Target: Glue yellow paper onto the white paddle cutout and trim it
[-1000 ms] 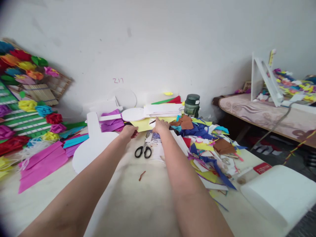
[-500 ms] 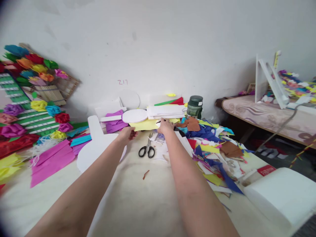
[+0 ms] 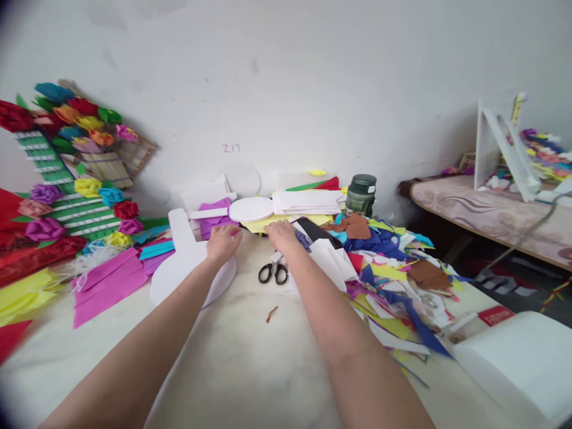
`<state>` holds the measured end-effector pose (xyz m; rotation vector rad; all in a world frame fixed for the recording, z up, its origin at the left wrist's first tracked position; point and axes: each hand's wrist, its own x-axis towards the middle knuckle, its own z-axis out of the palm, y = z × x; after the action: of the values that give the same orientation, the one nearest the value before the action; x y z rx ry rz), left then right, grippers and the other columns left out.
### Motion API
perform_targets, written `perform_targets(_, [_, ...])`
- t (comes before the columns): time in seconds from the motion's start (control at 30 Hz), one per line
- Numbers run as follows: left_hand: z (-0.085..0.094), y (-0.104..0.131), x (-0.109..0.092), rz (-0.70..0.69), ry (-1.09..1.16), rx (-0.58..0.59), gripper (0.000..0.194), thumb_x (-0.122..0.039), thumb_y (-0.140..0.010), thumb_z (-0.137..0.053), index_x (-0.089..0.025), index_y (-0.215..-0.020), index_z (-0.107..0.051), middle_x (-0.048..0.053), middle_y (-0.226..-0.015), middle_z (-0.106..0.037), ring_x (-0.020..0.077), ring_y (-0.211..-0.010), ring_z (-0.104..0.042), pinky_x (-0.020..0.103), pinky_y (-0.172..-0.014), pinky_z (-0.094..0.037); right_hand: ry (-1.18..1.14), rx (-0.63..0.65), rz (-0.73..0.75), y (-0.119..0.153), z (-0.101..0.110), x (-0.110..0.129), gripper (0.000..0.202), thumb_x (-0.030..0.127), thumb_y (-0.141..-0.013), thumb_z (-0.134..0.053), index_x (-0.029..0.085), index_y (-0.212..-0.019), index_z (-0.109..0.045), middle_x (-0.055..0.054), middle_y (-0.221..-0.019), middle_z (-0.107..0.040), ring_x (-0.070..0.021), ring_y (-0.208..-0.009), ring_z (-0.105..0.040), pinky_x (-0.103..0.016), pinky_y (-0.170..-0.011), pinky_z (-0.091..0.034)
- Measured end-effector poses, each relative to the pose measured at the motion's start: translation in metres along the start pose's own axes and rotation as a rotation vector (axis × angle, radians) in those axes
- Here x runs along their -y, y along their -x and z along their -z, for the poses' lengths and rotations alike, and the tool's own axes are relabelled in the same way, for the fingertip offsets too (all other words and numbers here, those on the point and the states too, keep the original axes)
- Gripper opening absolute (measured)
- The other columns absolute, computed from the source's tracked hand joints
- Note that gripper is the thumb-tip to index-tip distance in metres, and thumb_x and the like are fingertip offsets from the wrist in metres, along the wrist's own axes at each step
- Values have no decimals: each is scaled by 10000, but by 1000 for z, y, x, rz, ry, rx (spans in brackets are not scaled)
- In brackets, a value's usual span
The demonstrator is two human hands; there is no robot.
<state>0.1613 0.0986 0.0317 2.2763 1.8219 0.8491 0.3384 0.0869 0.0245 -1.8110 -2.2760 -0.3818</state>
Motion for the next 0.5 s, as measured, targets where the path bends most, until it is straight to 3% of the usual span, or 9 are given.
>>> perform_targets(0.07, [4,4,13,6,-189,17,534,-486,-693,-490,-247,-1170,-509,67,-1310,-425,325,-1282,-165,518,-986,-190,-43,16,-31,-2,3,-2,300,200,-845,-358,220,-988,-621,-91,-995,-635,-221,-908,-554,-318,-760,-340])
perform_targets(0.13, [5,7,27,84,-294,105,759,-619,-630,-489,-233,-1277,-399,88,-1397,-286,358,-1300,-14,589,-983,-67,-111,24,-58,-2,6,-3,310,228,-860,-343,214,-1007,-615,-94,-1004,-635,-218,-903,-563,-296,-730,-357])
perform_targets(0.3, [-4,9,48,143,-293,282,937,-738,-612,-368,-217,-1374,-206,102,-1435,-170,369,-1293,-72,592,-983,-67,-313,12,-34,0,14,-6,285,271,-860,-369,166,-900,-630,-89,-861,-648,-164,-770,-571,-232,-656,-362])
perform_targets(0.5, [-10,10,51,97,-231,208,948,-691,-633,-412,-221,-1393,-94,70,-1454,-89,356,-1296,-74,538,-1013,-82,-542,33,-51,-3,13,-15,277,341,-768,-464,137,-619,-577,12,-537,-477,-97,-523,-409,-212,-503,-285])
